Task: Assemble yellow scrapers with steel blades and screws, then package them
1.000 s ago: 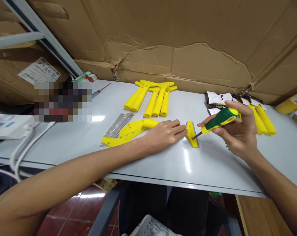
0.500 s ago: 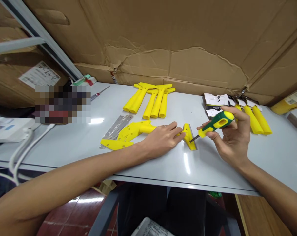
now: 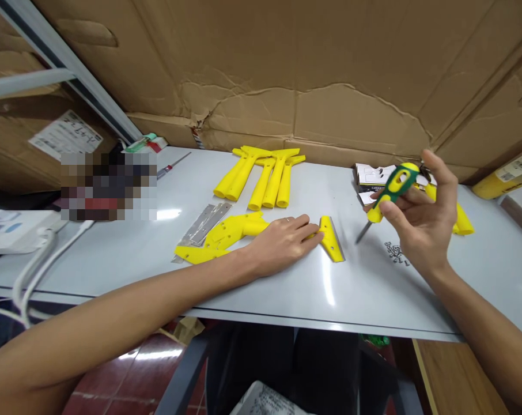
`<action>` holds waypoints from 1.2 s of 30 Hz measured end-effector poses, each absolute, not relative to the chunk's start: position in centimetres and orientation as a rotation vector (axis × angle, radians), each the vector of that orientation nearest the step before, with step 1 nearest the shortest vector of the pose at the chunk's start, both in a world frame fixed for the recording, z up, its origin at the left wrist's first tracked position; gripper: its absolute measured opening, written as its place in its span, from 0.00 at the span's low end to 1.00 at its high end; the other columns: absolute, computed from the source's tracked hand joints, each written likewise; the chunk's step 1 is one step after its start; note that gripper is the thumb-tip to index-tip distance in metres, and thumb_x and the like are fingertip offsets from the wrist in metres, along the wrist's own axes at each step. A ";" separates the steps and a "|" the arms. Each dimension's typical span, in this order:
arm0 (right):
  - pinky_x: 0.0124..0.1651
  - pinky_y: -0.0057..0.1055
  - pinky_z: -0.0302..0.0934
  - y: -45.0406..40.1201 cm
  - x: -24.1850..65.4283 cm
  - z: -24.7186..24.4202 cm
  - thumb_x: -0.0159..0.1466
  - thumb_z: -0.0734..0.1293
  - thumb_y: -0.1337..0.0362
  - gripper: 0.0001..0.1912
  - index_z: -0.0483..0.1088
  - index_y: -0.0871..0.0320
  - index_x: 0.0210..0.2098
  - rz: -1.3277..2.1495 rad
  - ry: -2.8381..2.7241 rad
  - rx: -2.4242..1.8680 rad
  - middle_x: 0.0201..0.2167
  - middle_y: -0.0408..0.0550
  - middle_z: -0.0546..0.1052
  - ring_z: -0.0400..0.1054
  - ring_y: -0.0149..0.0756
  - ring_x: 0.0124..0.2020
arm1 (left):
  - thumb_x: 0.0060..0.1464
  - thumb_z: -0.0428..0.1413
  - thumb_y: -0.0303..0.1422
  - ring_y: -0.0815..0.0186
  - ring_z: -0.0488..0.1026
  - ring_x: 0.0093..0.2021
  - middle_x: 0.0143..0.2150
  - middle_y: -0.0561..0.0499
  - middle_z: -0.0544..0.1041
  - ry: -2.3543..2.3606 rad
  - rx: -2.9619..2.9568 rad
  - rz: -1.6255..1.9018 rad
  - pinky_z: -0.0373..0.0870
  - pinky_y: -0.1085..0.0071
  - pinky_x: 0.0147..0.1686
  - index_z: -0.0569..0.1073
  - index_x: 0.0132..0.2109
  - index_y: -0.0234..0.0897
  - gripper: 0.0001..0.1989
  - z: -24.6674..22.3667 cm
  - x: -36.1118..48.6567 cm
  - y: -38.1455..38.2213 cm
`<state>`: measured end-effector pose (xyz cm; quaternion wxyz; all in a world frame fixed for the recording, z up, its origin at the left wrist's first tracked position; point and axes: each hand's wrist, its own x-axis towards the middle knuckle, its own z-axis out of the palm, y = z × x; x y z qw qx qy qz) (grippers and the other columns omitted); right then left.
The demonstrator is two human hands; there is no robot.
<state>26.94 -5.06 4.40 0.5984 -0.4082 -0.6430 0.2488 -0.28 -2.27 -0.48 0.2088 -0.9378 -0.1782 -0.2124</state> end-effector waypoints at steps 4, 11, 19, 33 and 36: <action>0.32 0.37 0.71 -2.9 29.2 3.6 0.60 0.81 0.56 0.31 0.71 0.48 0.60 0.584 -1.531 -1.278 0.28 0.40 0.75 0.71 0.36 0.26 | 0.74 0.50 0.23 0.62 0.78 0.45 0.51 0.45 0.84 -0.468 -2.601 -0.702 0.78 0.67 0.38 0.75 0.56 0.33 0.11 -0.4 -0.4 -2.2; 0.35 0.37 0.65 -2.2 29.1 2.1 0.62 0.76 0.56 0.27 0.71 0.54 0.59 0.567 -1.865 -1.643 0.28 0.41 0.76 0.71 0.37 0.27 | 0.71 0.51 0.21 0.60 0.80 0.46 0.53 0.43 0.85 -0.393 -2.522 -0.967 0.81 0.65 0.41 0.73 0.59 0.30 0.14 -0.3 -0.5 -2.2; 0.40 0.41 0.61 -3.0 28.5 2.4 0.74 0.66 0.51 0.23 0.74 0.56 0.62 0.249 -2.127 -1.661 0.29 0.47 0.78 0.71 0.42 0.30 | 0.72 0.51 0.22 0.60 0.81 0.48 0.53 0.43 0.85 -0.420 -2.507 -1.022 0.81 0.62 0.47 0.72 0.60 0.31 0.14 -0.1 -0.5 -2.4; 0.31 0.30 0.59 -4.0 27.6 2.9 0.67 0.76 0.50 0.16 0.78 0.57 0.36 1.104 -1.847 -1.152 0.28 0.43 0.74 0.64 0.30 0.28 | 0.70 0.55 0.23 0.58 0.82 0.50 0.53 0.42 0.86 -0.296 -2.542 -1.110 0.82 0.62 0.45 0.74 0.62 0.31 0.16 -0.1 -0.6 -2.5; 0.32 0.30 0.59 -4.3 27.3 2.8 0.68 0.76 0.50 0.15 0.78 0.56 0.36 1.086 -1.842 -1.143 0.29 0.43 0.75 0.65 0.31 0.29 | 0.69 0.57 0.23 0.58 0.83 0.49 0.54 0.42 0.86 -0.223 -2.537 -1.118 0.82 0.61 0.44 0.75 0.62 0.31 0.17 0.0 -0.9 -2.5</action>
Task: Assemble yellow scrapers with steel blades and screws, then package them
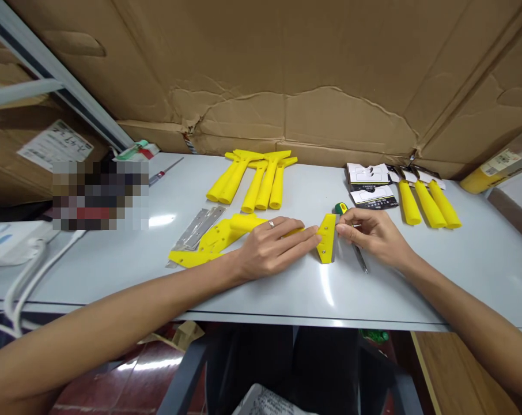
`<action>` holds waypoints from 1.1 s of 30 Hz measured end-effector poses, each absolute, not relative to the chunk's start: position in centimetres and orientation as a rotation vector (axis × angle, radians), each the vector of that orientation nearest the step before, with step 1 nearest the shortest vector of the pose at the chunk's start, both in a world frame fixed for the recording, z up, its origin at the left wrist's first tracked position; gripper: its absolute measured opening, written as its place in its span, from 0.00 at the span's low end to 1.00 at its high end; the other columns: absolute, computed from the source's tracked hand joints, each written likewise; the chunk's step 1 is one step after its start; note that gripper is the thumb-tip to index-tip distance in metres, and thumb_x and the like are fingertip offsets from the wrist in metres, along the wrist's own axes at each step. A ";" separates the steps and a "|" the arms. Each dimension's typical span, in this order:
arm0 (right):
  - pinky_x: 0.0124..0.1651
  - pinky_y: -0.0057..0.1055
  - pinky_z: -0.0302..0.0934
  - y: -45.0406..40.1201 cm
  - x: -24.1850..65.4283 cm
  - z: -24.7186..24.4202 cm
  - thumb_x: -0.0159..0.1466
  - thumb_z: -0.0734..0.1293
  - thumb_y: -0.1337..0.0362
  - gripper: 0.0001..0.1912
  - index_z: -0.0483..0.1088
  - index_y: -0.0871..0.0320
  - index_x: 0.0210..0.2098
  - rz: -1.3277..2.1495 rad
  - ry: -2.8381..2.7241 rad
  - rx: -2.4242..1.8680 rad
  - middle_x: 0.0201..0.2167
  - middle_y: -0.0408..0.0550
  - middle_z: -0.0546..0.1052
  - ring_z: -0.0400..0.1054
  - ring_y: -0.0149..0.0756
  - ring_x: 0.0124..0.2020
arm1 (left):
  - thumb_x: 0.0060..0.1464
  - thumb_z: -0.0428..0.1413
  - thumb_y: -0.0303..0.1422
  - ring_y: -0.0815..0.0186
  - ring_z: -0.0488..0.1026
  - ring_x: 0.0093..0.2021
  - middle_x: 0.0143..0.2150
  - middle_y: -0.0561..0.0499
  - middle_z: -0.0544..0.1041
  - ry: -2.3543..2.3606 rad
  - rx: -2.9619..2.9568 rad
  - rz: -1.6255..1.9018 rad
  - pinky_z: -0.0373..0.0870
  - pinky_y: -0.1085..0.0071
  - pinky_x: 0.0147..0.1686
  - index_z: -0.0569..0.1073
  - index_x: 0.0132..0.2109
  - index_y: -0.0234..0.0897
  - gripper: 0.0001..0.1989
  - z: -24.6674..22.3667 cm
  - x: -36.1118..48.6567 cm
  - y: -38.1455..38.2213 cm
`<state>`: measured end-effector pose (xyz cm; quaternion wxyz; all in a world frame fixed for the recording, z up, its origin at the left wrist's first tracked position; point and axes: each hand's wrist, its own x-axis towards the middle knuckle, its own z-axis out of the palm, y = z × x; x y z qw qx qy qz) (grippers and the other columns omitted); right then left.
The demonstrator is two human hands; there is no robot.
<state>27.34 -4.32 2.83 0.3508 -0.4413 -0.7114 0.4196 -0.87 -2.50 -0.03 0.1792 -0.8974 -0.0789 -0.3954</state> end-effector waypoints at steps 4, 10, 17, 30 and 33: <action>0.31 0.32 0.60 -4.6 27.0 2.5 0.67 0.76 0.48 0.17 0.78 0.56 0.36 1.090 -1.808 -1.127 0.30 0.43 0.75 0.65 0.31 0.28 | 0.69 0.56 0.22 0.58 0.83 0.47 0.53 0.41 0.86 -0.182 -2.499 -1.120 0.82 0.61 0.41 0.77 0.58 0.29 0.14 0.1 -0.9 -2.4; 0.30 0.31 0.59 -4.5 27.0 2.4 0.67 0.76 0.48 0.19 0.75 0.57 0.33 0.999 -1.827 -1.138 0.27 0.42 0.73 0.64 0.31 0.27 | 0.69 0.55 0.22 0.58 0.84 0.46 0.53 0.41 0.86 -0.140 -2.445 -1.106 0.82 0.62 0.40 0.78 0.57 0.29 0.13 0.5 -0.6 -2.6; 0.26 0.30 0.63 -4.2 27.0 3.0 0.65 0.78 0.46 0.19 0.76 0.56 0.35 1.139 -1.788 -1.084 0.25 0.41 0.76 0.66 0.30 0.22 | 0.72 0.53 0.25 0.60 0.83 0.46 0.52 0.46 0.87 -0.216 -2.415 -1.081 0.83 0.64 0.42 0.78 0.54 0.32 0.10 1.1 -0.4 -3.1; 0.41 0.37 0.67 -1.0 38.4 7.1 0.66 0.73 0.42 0.20 0.84 0.51 0.42 0.892 -2.552 -1.640 0.40 0.48 0.85 0.77 0.40 0.37 | 0.70 0.53 0.21 0.59 0.80 0.46 0.50 0.42 0.84 -0.334 -2.472 -1.048 0.82 0.62 0.42 0.75 0.59 0.30 0.14 0.3 -0.5 -2.4; 0.42 0.37 0.68 -0.8 38.8 6.7 0.67 0.73 0.47 0.16 0.83 0.51 0.42 1.024 -2.611 -1.647 0.39 0.46 0.85 0.78 0.40 0.38 | 0.69 0.52 0.19 0.59 0.80 0.46 0.50 0.43 0.84 -0.362 -2.482 -1.029 0.81 0.62 0.42 0.75 0.59 0.31 0.16 0.1 -0.4 -2.3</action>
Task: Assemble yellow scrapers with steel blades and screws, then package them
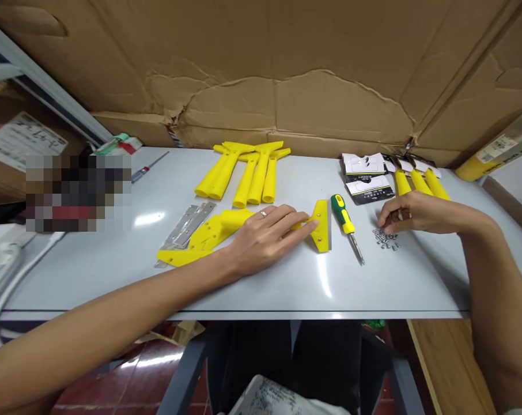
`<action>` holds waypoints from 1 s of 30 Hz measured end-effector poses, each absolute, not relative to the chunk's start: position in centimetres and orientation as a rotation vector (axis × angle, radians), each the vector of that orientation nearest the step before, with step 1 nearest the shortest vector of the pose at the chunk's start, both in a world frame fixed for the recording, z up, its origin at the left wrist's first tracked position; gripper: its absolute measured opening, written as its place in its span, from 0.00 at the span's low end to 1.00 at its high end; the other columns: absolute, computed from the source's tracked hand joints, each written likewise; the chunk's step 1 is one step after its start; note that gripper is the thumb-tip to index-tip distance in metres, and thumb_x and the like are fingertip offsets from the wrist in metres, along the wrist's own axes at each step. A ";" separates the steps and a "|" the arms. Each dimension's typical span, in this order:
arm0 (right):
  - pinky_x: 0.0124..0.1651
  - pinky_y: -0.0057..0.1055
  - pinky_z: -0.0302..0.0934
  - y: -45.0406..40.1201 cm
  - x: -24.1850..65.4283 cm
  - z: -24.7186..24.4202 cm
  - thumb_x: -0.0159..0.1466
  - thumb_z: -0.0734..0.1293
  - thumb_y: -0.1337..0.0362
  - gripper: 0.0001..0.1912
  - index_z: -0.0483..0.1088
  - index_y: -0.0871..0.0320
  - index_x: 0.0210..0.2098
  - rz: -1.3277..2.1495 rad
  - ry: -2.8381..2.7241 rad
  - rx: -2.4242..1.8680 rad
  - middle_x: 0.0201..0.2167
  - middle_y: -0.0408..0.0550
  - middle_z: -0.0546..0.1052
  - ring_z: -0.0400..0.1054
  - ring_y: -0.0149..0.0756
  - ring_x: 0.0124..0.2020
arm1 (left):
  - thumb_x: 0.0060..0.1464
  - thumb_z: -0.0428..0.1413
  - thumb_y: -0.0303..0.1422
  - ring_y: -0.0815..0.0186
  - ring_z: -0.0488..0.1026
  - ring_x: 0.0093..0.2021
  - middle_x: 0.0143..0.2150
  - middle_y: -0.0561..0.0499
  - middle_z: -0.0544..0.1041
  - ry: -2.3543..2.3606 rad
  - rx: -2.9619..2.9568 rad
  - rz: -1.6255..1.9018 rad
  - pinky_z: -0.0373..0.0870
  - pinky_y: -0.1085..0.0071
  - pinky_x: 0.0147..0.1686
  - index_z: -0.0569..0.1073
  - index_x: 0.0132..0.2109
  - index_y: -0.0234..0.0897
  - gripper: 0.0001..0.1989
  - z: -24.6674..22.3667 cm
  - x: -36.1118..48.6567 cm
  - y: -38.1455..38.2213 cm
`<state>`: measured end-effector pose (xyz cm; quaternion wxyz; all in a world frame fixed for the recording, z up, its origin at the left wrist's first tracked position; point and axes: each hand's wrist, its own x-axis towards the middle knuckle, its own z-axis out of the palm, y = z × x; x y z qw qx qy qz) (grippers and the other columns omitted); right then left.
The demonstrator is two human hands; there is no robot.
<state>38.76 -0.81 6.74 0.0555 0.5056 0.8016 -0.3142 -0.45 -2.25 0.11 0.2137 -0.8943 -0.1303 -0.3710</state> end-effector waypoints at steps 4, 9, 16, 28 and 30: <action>0.41 0.37 0.67 -1.2 38.7 6.7 0.69 0.71 0.53 0.11 0.83 0.52 0.40 -0.913 2.463 1.514 0.37 0.46 0.85 0.77 0.37 0.36 | 0.68 0.53 0.18 0.59 0.79 0.46 0.50 0.43 0.84 -0.379 -2.493 -1.034 0.80 0.62 0.41 0.75 0.59 0.32 0.16 0.0 -0.4 -2.1; 0.42 0.37 0.68 -1.1 39.9 6.6 0.68 0.72 0.56 0.09 0.83 0.52 0.40 -0.910 2.498 1.539 0.39 0.49 0.86 0.78 0.38 0.37 | 0.67 0.53 0.18 0.58 0.79 0.46 0.50 0.43 0.84 -0.393 -2.502 -1.027 0.80 0.62 0.41 0.75 0.59 0.32 0.16 -0.2 -0.4 -2.0; 0.40 0.36 0.68 -0.6 39.6 5.4 0.69 0.71 0.55 0.11 0.83 0.53 0.38 -0.953 2.457 1.500 0.37 0.47 0.85 0.77 0.37 0.35 | 0.68 0.54 0.20 0.60 0.80 0.46 0.50 0.44 0.84 -0.415 -2.502 -1.015 0.80 0.63 0.41 0.74 0.59 0.34 0.15 -0.3 -0.4 -2.0; 0.42 0.39 0.71 -1.5 38.0 7.1 0.66 0.75 0.48 0.14 0.83 0.52 0.40 -0.975 2.741 1.668 0.39 0.48 0.85 0.79 0.41 0.38 | 0.70 0.54 0.20 0.57 0.80 0.47 0.50 0.42 0.85 -0.384 -2.541 -1.038 0.79 0.62 0.44 0.74 0.58 0.27 0.13 -0.1 -0.4 -2.6; 0.43 0.38 0.72 -2.2 36.1 7.0 0.66 0.76 0.51 0.11 0.82 0.52 0.37 -1.099 2.878 1.588 0.39 0.47 0.85 0.79 0.39 0.39 | 0.71 0.54 0.21 0.57 0.80 0.47 0.51 0.42 0.85 -0.390 -2.544 -1.021 0.79 0.62 0.44 0.74 0.58 0.27 0.12 -0.1 -0.4 -2.7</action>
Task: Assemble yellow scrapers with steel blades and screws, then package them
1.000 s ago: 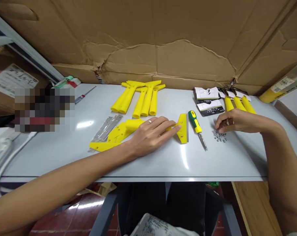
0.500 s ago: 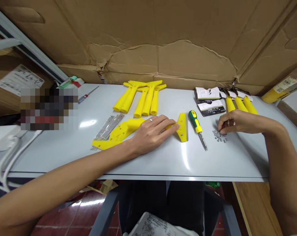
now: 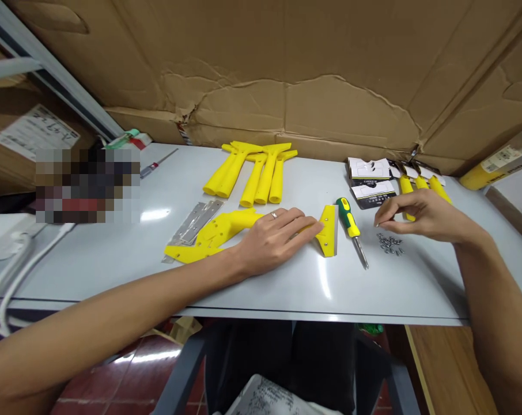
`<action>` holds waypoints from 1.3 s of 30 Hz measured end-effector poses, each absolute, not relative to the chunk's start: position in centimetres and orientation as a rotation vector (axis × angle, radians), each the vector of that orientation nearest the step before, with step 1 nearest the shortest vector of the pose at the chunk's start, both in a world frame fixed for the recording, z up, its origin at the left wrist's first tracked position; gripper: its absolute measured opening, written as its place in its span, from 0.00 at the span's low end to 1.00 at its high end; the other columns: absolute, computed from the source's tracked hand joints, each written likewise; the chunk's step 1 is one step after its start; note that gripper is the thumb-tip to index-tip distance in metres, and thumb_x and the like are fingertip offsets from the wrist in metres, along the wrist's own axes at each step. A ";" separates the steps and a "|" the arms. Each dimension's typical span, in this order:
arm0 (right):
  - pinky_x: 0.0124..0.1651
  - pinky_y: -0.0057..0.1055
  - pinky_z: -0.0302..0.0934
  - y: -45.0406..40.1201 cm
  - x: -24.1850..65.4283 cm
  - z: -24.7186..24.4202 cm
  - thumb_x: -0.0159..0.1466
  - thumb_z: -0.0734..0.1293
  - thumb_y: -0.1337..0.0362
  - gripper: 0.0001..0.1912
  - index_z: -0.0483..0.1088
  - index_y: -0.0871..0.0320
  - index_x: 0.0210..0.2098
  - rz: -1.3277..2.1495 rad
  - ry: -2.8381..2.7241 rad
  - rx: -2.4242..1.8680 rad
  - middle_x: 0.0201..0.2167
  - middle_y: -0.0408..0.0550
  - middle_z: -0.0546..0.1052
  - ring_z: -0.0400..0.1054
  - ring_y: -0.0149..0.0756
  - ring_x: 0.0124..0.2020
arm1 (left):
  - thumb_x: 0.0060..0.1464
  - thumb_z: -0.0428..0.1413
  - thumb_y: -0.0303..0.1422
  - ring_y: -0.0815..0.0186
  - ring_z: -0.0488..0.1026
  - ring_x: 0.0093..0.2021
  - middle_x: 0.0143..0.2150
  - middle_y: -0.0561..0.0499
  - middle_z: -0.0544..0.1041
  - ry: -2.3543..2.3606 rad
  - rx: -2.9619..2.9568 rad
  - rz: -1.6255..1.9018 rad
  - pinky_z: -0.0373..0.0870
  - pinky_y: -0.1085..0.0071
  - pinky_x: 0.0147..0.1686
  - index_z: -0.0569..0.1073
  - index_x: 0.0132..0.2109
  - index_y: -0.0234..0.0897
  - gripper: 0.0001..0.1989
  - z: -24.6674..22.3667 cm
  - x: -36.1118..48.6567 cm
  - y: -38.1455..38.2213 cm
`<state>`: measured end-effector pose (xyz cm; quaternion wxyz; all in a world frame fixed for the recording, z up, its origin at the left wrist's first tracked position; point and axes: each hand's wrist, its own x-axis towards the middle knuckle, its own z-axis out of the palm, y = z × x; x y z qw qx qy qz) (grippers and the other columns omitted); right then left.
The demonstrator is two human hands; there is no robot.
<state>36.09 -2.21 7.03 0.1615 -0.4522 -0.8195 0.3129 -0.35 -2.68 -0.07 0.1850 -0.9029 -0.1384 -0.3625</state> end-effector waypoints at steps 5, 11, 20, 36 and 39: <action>0.40 0.34 0.71 -4.0 30.0 5.4 0.69 0.75 0.60 0.04 0.81 0.52 0.41 0.724 -2.296 -0.907 0.36 0.44 0.84 0.77 0.34 0.35 | 0.73 0.52 0.23 0.60 0.82 0.46 0.49 0.45 0.86 -0.374 -2.493 -1.033 0.79 0.65 0.42 0.75 0.57 0.28 0.11 0.2 -0.1 -3.0; 0.41 0.37 0.73 -5.1 26.6 3.4 0.71 0.73 0.64 0.03 0.81 0.52 0.42 0.427 -2.164 -0.874 0.43 0.50 0.78 0.75 0.38 0.42 | 0.72 0.52 0.23 0.60 0.83 0.43 0.48 0.42 0.87 -0.255 -2.447 -0.985 0.79 0.66 0.37 0.77 0.55 0.26 0.11 1.1 0.3 -3.9; 0.37 0.38 0.73 -5.5 26.8 3.6 0.70 0.73 0.63 0.03 0.82 0.52 0.41 0.322 -2.149 -0.952 0.46 0.53 0.72 0.72 0.41 0.46 | 0.72 0.53 0.25 0.61 0.84 0.43 0.47 0.42 0.87 -0.199 -2.347 -0.946 0.80 0.67 0.39 0.80 0.50 0.28 0.11 1.9 0.2 -4.4; 0.33 0.37 0.75 -6.9 25.7 3.6 0.70 0.74 0.63 0.06 0.74 0.50 0.44 0.271 -2.023 -1.018 0.49 0.53 0.75 0.73 0.37 0.38 | 0.69 0.58 0.31 0.60 0.86 0.45 0.49 0.42 0.87 -0.053 -2.117 -0.820 0.84 0.67 0.43 0.83 0.52 0.33 0.11 2.4 -0.2 -5.2; 0.39 0.37 0.77 -6.7 25.9 3.3 0.68 0.77 0.57 0.21 0.69 0.49 0.57 0.634 -1.899 -1.093 0.48 0.49 0.80 0.77 0.38 0.41 | 0.69 0.60 0.31 0.59 0.85 0.45 0.48 0.42 0.87 -0.039 -2.120 -0.864 0.83 0.67 0.43 0.83 0.50 0.33 0.09 2.2 -0.2 -5.1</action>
